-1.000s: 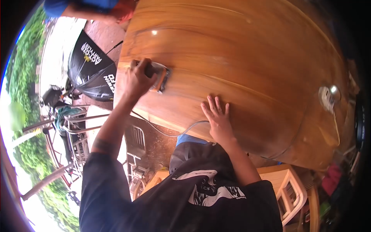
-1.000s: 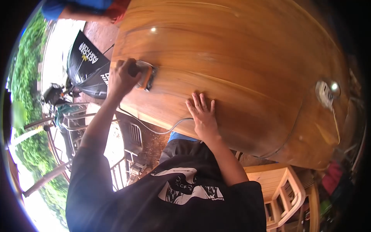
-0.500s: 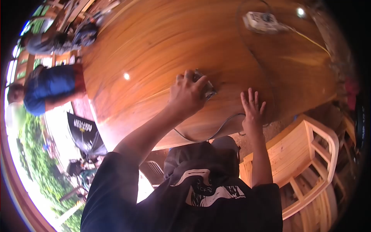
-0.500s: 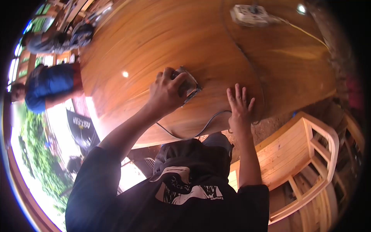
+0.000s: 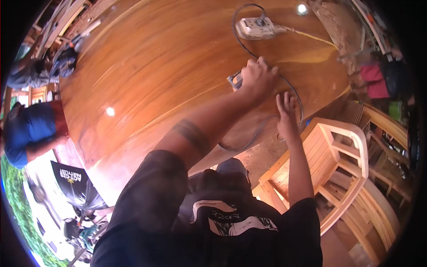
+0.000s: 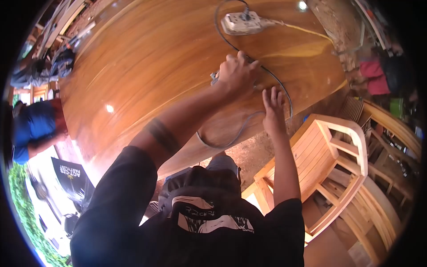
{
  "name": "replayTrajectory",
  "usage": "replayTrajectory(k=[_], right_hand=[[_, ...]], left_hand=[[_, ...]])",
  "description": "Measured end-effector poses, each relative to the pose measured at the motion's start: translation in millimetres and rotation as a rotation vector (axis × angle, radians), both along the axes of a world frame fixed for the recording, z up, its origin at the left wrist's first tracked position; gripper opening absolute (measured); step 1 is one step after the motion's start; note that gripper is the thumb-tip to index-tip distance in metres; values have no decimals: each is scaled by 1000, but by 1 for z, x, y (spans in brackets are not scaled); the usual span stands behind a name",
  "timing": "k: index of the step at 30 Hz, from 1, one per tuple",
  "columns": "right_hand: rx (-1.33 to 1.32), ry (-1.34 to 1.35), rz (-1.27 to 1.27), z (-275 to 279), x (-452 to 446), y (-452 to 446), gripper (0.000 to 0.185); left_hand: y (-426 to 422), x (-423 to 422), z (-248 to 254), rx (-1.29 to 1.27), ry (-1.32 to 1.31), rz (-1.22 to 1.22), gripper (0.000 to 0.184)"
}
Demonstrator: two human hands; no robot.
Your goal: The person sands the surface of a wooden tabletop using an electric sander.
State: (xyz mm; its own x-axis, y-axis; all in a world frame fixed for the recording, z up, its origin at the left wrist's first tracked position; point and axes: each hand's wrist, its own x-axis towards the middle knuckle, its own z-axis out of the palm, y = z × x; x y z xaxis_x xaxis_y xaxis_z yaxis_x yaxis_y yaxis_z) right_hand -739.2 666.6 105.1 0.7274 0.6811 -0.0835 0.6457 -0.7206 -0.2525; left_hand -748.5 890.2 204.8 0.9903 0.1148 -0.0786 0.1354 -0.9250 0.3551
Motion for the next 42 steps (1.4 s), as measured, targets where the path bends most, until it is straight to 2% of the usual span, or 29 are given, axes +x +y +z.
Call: replayTrajectory(k=[3,7,12,15,18,20,22,24,26,29,32,36,38,40,42], right_hand=[[11,33,136,0,-56,27,91],[-48,67,319,5,-152,92,86],[-59,186,744,14,-280,187,73],[-136,152,983,17,-340,242,68],[-159,137,1165,20,-380,283,68],[-170,100,1255,18,-402,303,68],[-173,112,1295,18,-420,322,69],[-186,137,1332,26,-440,338,68],[-129,103,1377,15,-456,349,66],[-48,99,1456,12,-473,351,61],[-51,277,1457,23,-459,333,61],[-126,176,1247,14,-391,272,67],[-180,226,1076,21,-351,236,70],[-241,196,944,23,-317,203,76],[-275,159,866,14,-294,170,79]], left_hand=[[36,-63,-13,19,-43,118,40],[110,-182,6,-29,30,323,37],[189,-337,-1,42,-2,712,33],[230,-433,1,83,-24,938,33],[268,-520,-2,131,24,1141,41],[292,-577,-8,254,62,1253,44],[316,-627,6,186,95,1359,44],[332,-667,20,243,194,1427,42],[341,-702,16,238,147,1475,41],[325,-720,13,246,111,1466,40],[287,-702,15,201,176,1421,39],[213,-640,-1,220,37,1264,44],[175,-599,-7,134,53,1234,46],[136,-555,-11,191,68,1154,50],[107,-512,0,17,120,1052,55]])
